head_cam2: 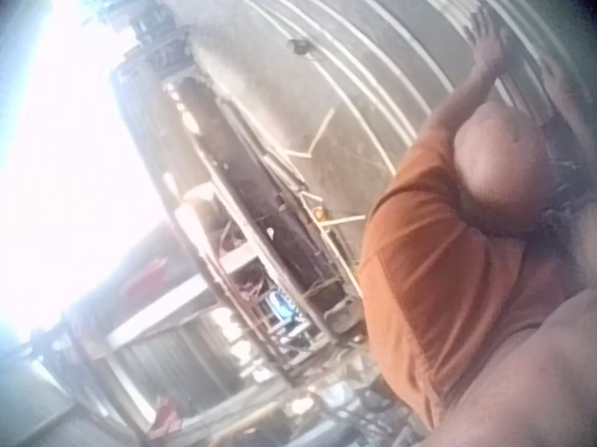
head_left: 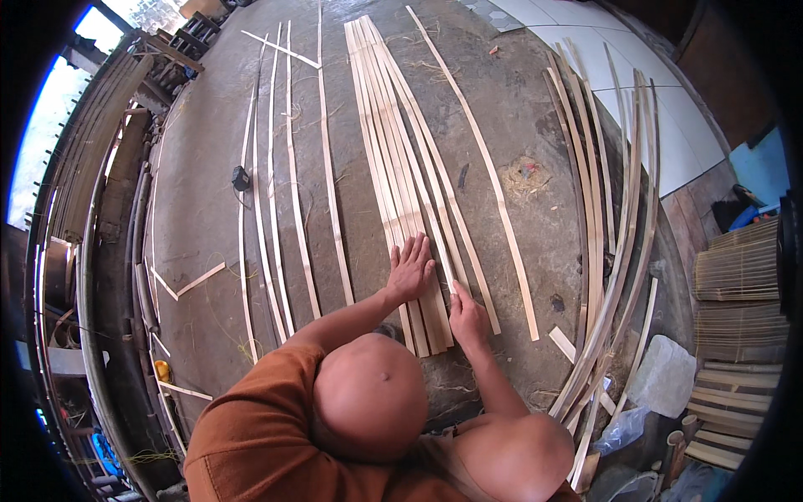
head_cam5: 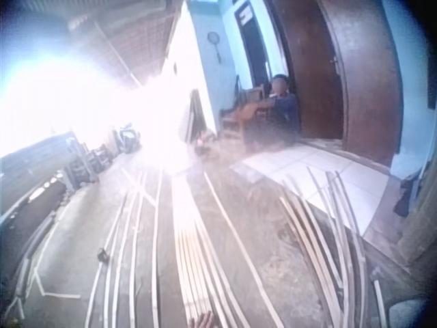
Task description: The person sits on the floor and arranges long thin bamboo strips into parallel rows, then stands and places a bundle of strips onto a rack. The person handles the strips by hand without using tools.
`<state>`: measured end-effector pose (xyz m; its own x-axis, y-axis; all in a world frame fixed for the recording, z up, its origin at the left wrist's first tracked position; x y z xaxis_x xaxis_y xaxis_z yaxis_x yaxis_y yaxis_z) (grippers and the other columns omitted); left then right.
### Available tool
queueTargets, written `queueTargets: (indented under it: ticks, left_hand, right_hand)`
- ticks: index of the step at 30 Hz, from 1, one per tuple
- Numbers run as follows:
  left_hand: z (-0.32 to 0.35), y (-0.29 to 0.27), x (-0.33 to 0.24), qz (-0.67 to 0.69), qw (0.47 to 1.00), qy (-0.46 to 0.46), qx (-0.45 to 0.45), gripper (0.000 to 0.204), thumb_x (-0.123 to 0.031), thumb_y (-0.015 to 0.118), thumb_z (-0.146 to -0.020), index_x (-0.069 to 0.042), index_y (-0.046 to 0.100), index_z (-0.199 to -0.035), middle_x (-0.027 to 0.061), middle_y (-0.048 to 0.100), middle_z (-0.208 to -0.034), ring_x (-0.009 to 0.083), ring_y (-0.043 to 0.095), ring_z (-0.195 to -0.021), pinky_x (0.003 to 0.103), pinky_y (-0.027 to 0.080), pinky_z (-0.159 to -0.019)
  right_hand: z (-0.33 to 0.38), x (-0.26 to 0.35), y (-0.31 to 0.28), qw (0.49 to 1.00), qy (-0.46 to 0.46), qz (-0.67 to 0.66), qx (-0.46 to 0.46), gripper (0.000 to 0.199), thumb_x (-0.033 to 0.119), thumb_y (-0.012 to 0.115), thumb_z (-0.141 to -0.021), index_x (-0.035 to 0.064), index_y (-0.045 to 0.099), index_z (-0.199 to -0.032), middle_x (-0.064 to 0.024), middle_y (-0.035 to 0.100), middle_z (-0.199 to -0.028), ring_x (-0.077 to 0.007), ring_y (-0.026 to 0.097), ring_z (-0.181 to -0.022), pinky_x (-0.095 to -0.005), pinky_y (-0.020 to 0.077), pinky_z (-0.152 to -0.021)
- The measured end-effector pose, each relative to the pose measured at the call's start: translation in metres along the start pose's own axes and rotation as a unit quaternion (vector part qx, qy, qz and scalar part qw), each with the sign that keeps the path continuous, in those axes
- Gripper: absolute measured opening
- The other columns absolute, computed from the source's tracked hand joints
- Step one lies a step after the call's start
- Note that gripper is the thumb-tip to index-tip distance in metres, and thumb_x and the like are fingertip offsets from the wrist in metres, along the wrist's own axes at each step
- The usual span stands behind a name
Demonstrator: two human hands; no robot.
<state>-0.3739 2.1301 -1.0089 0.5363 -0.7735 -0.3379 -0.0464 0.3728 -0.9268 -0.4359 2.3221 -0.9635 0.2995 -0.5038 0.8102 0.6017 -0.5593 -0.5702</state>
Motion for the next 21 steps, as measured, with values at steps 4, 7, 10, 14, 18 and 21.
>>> queueTargets:
  ticks: [4, 7, 10, 14, 18, 21]
  left_hand:
    - [-0.001, 0.000, -0.001, 0.012, 1.000, 0.007, 0.010, 0.068, -0.042, 0.038, -0.106, -0.009, 0.020, -0.162, 0.0127, 0.016, -0.170, 0.0346, 0.011, -0.157, 0.061, 0.005, -0.123]
    - [-0.001, -0.001, 0.000, 0.003, 1.000, 0.007, 0.008, 0.068, -0.043, 0.038, -0.106, -0.009, 0.019, -0.162, 0.0123, 0.015, -0.170, 0.0344, 0.010, -0.157, 0.062, 0.005, -0.123]
    - [-0.002, -0.004, 0.001, 0.029, 0.999, 0.008, 0.041, 0.068, -0.043, 0.037, -0.106, -0.009, 0.018, -0.162, 0.0116, 0.012, -0.171, 0.0369, 0.009, -0.157, 0.063, 0.003, -0.122]
    - [0.002, -0.008, 0.017, 0.029, 1.000, 0.002, 0.002, 0.071, -0.037, 0.044, -0.103, -0.008, 0.018, -0.162, 0.0131, 0.011, -0.171, 0.0370, 0.007, -0.157, 0.064, 0.001, -0.122]
    - [0.002, -0.019, 0.038, 0.039, 0.996, -0.046, -0.064, 0.073, -0.033, 0.047, -0.100, -0.007, 0.019, -0.162, 0.0140, 0.013, -0.170, 0.0356, 0.011, -0.157, 0.062, 0.001, -0.123]
    - [0.005, -0.024, 0.056, 0.031, 0.998, -0.048, -0.033, 0.070, -0.036, 0.044, -0.102, -0.008, 0.020, -0.161, 0.0142, 0.015, -0.170, 0.0342, 0.014, -0.157, 0.061, 0.005, -0.123]
  right_hand:
    - [-0.003, 0.001, 0.007, 1.000, -0.021, 0.007, -0.005, 0.036, 0.023, 0.057, -0.101, 0.0104, 0.063, -0.134, -0.0212, 0.073, -0.104, -0.0407, 0.071, -0.093, -0.0485, 0.0559, -0.080]
    - [0.001, 0.008, 0.002, 0.998, -0.051, -0.028, -0.031, 0.035, 0.019, 0.059, -0.100, 0.0095, 0.063, -0.133, -0.0203, 0.073, -0.104, -0.0400, 0.072, -0.090, -0.0463, 0.0572, -0.076]
    - [0.010, 0.027, -0.003, 0.993, -0.089, -0.051, -0.062, 0.034, 0.015, 0.060, -0.099, 0.0086, 0.063, -0.133, -0.0199, 0.074, -0.104, -0.0389, 0.073, -0.089, -0.0445, 0.0579, -0.072]
    - [0.018, 0.048, 0.011, 0.995, -0.079, -0.052, -0.029, 0.034, 0.016, 0.058, -0.101, 0.0084, 0.063, -0.134, -0.0217, 0.073, -0.103, -0.0388, 0.073, -0.090, -0.0451, 0.0578, -0.073]
    - [0.024, 0.042, 0.033, 0.998, -0.004, -0.055, 0.031, 0.034, 0.019, 0.058, -0.101, 0.0097, 0.063, -0.134, -0.0249, 0.071, -0.098, -0.0402, 0.072, -0.089, -0.0472, 0.0560, -0.072]
    - [0.031, 0.039, 0.046, 0.997, 0.026, -0.059, 0.048, 0.035, 0.019, 0.058, -0.101, 0.0081, 0.062, -0.134, -0.0261, 0.071, -0.097, -0.0406, 0.072, -0.089, -0.0464, 0.0561, -0.075]
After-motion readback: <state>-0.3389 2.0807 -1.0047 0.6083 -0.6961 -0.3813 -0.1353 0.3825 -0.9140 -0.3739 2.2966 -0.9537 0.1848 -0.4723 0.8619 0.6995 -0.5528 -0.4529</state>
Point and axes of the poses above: each hand's wrist, its own z-axis away from the middle knuckle, its own y-axis out of the palm, x = y × z, the point moved 4 cm from there along -z, towards the middle knuckle
